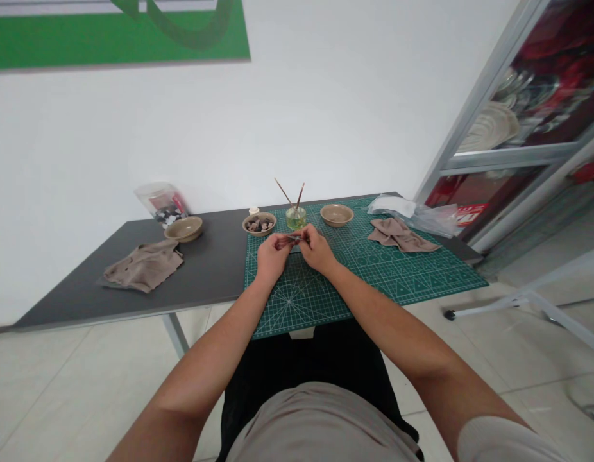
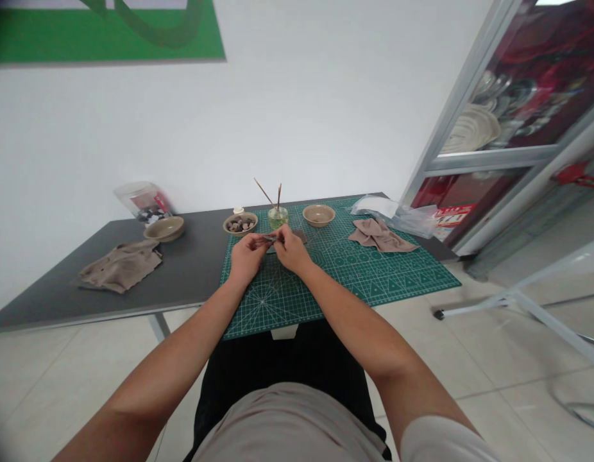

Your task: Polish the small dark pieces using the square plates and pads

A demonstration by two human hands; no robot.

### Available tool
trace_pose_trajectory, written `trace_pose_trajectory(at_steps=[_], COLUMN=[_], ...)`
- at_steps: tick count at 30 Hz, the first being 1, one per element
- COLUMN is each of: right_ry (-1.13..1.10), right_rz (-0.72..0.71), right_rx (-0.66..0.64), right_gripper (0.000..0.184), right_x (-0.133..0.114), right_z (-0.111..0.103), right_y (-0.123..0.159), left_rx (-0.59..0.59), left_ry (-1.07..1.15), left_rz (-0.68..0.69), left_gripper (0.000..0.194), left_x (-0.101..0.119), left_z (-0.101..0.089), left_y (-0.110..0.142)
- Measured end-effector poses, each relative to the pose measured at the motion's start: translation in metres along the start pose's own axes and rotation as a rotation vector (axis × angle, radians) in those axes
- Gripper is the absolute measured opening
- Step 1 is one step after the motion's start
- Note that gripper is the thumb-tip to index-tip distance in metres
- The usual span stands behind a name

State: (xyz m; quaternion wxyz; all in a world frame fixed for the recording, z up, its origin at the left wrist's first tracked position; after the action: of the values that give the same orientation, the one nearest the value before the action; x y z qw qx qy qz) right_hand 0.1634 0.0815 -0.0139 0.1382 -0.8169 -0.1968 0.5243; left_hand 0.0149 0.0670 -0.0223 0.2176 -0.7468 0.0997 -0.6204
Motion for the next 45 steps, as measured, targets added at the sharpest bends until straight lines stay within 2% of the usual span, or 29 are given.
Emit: trace_pose_trajectory(at_steps=[5,8,10,13,17,22,24,27,31,36,41,45], right_ry=[0.078,0.047,0.013,-0.040,-0.155,-0.403,-0.482,-0.547,-0.663,-0.801,-0.744,-0.707], right_rz=[-0.137,-0.234,-0.246,-0.185,-0.066,0.199,0.260,0.278,0.254,0.281,0.305,0.311], right_rx=[0.025,0.025,0.008,0.003,-0.006,-0.011,-0.002,0.002,-0.097,-0.086,-0.163,-0.177], right_gripper=[0.026,0.031,0.038,0.042,0.033,0.030,0.030,0.026,0.020,0.034,0.046,0.045], right_x=[-0.001,0.001,0.005,0.012,0.020,0.027,0.027,0.025,0.018,0.013,0.011,0.010], right_z=[0.000,0.001,0.001,0.001,0.002,0.005,0.005,0.003,0.000,0.000,0.000,0.001], right_y=[0.003,0.003,0.002,-0.001,-0.005,-0.007,-0.008,-0.007,-0.005,-0.005,-0.003,-0.002], left_rx=[0.042,0.040,0.021,0.024,0.035,0.013,-0.015,-0.035,-0.049,-0.049,-0.080,-0.095], left_ry=[-0.025,-0.007,-0.024,-0.062,-0.072,-0.078,-0.090,-0.106,-0.108,-0.094,-0.163,-0.334], left_rz=[0.047,0.088,0.105,0.099,0.078,0.080,0.081,0.088,0.077,0.051,0.073,0.154], left_gripper=[0.016,0.014,0.013,0.015,0.014,0.015,0.015,0.017,0.016,0.014,0.011,0.004], left_x=[0.004,0.006,0.007,0.008,0.009,0.006,0.004,0.002,0.003,0.003,0.006,0.012], left_z=[0.000,0.001,0.001,0.001,0.000,0.000,0.000,0.001,0.000,-0.001,0.000,0.000], left_y=[0.001,-0.003,-0.004,-0.004,-0.001,-0.002,-0.002,-0.001,0.000,-0.001,0.001,0.004])
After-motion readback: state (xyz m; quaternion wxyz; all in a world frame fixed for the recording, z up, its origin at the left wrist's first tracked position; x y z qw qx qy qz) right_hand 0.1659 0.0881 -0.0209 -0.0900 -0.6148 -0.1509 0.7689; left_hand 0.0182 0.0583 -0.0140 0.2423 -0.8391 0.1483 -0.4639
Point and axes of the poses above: each hand's wrist, its own y-axis away from the middle knuckle, its own z-axis out of the palm, x = y × z, the point moved 1 cm from there along -y, towards the middle knuckle, and after that the axes turned 7 degrees about z, right-handed, at the moved point
